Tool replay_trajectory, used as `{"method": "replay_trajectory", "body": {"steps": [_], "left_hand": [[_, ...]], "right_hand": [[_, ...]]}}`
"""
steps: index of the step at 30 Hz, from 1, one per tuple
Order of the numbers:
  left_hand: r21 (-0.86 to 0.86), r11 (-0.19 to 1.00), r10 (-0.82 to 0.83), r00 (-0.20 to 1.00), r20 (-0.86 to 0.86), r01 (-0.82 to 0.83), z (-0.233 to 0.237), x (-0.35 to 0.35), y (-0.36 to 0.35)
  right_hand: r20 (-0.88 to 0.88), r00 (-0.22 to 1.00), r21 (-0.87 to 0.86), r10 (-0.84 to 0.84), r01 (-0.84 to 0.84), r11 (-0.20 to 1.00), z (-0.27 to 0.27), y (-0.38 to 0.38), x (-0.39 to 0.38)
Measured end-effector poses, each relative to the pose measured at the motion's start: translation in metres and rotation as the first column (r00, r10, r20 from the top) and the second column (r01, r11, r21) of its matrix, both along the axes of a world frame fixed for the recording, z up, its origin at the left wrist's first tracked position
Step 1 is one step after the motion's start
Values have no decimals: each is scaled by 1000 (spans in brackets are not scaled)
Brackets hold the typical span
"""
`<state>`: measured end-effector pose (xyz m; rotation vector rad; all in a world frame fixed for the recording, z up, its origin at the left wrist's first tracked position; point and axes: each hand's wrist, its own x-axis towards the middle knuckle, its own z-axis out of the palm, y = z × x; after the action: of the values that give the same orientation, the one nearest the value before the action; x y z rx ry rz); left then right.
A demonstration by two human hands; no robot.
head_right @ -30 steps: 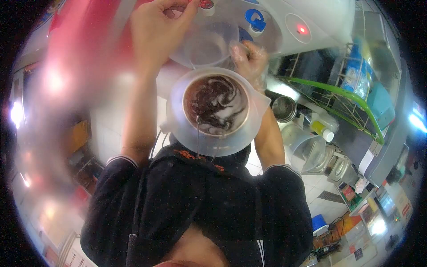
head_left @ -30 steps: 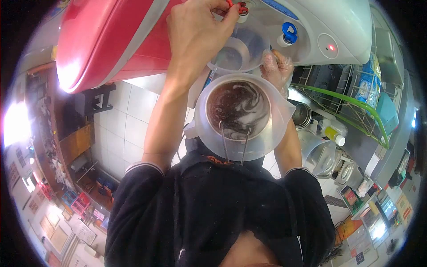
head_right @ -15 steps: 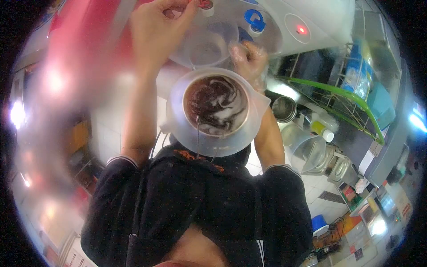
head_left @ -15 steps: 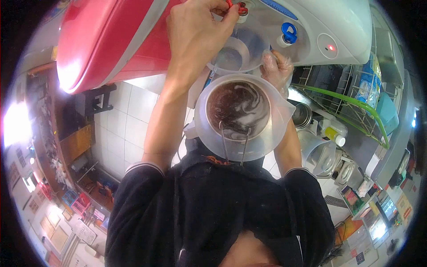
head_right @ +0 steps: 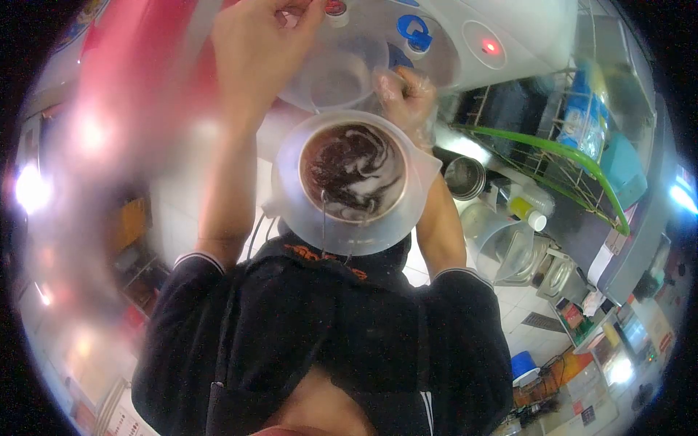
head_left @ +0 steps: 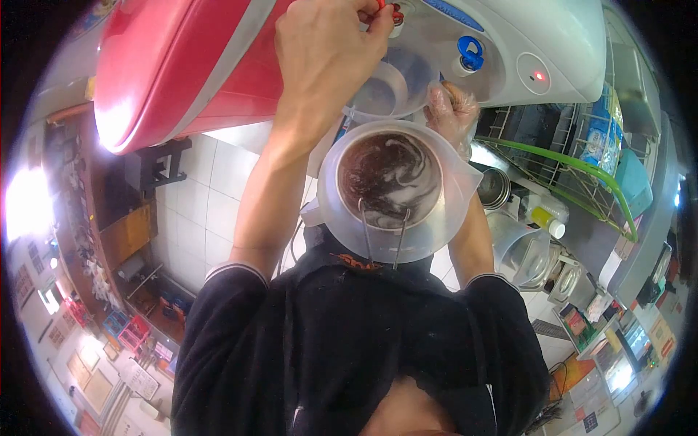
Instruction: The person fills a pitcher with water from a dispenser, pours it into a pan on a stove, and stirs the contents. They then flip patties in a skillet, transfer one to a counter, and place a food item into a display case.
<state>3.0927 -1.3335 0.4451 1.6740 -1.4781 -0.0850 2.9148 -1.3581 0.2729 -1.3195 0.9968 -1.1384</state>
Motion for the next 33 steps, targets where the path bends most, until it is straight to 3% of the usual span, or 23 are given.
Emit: {"method": "replay_trajectory", "body": {"steps": [2, 3, 6, 8, 10, 12, 14, 16, 17, 19, 24, 26, 28, 30, 33], "left_hand": [[-10, 1000, 13, 979, 203, -11, -1, -2, -1], [-11, 1000, 11, 979, 204, -8, 0, -5, -3], [4, 1000, -30, 943, 331, 31, 0, -12, -6], [-113, 990, -57, 973, 224, 84, -19, -10, -5], [45, 998, -32, 984, -176, 41, -14, -8, 36], [334, 938, 142, 981, -135, -90, -17, -7, 93], [453, 890, 110, 989, -97, -55, -57, 3, 151], [654, 744, 160, 913, -376, 139, -70, -4, 184], [654, 742, 145, 918, -370, 146, -77, -10, 190], [607, 788, 256, 842, -476, 103, -89, -23, 198], [548, 837, 275, 856, -438, 12, -100, -30, 210], [539, 842, 316, 831, -458, -24, -105, -27, 213], [533, 846, 268, 852, -450, 16, -108, -18, 216], [522, 851, 213, 869, -447, 60, -106, -8, 218], [501, 854, 157, 848, -507, 141, -102, 6, 218]], "right_hand": [[2, 997, 45, 74, -74, 996, 4, 0, -2], [3, 997, 44, 72, -72, 996, -1, 0, -1], [44, 998, 35, -44, 42, 998, -14, 2, 3], [193, 977, 106, 89, -111, 988, -2, 1, 2], [153, 986, 81, 59, -72, 994, 2, 3, 4], [119, 993, 55, 1, -7, 998, -3, 1, 5], [127, 991, -65, -42, 50, 997, -18, 2, 9], [115, 993, -47, -13, 19, 999, -7, 3, 2], [98, 994, -46, 54, -50, 998, -2, 2, 1], [87, 996, -39, 18, -15, 999, 2, 1, 5], [-21, 999, -74, -27, 25, 997, -1, 10, 1], [-218, 976, -107, -15, -9, 994, 14, 18, -7], [-277, 960, -59, -35, 20, 998, 7, 31, -12], [-214, 954, -74, -207, 196, 978, 3, 46, -12], [-276, 915, -191, -294, 247, 950, 5, 67, -24]]}}
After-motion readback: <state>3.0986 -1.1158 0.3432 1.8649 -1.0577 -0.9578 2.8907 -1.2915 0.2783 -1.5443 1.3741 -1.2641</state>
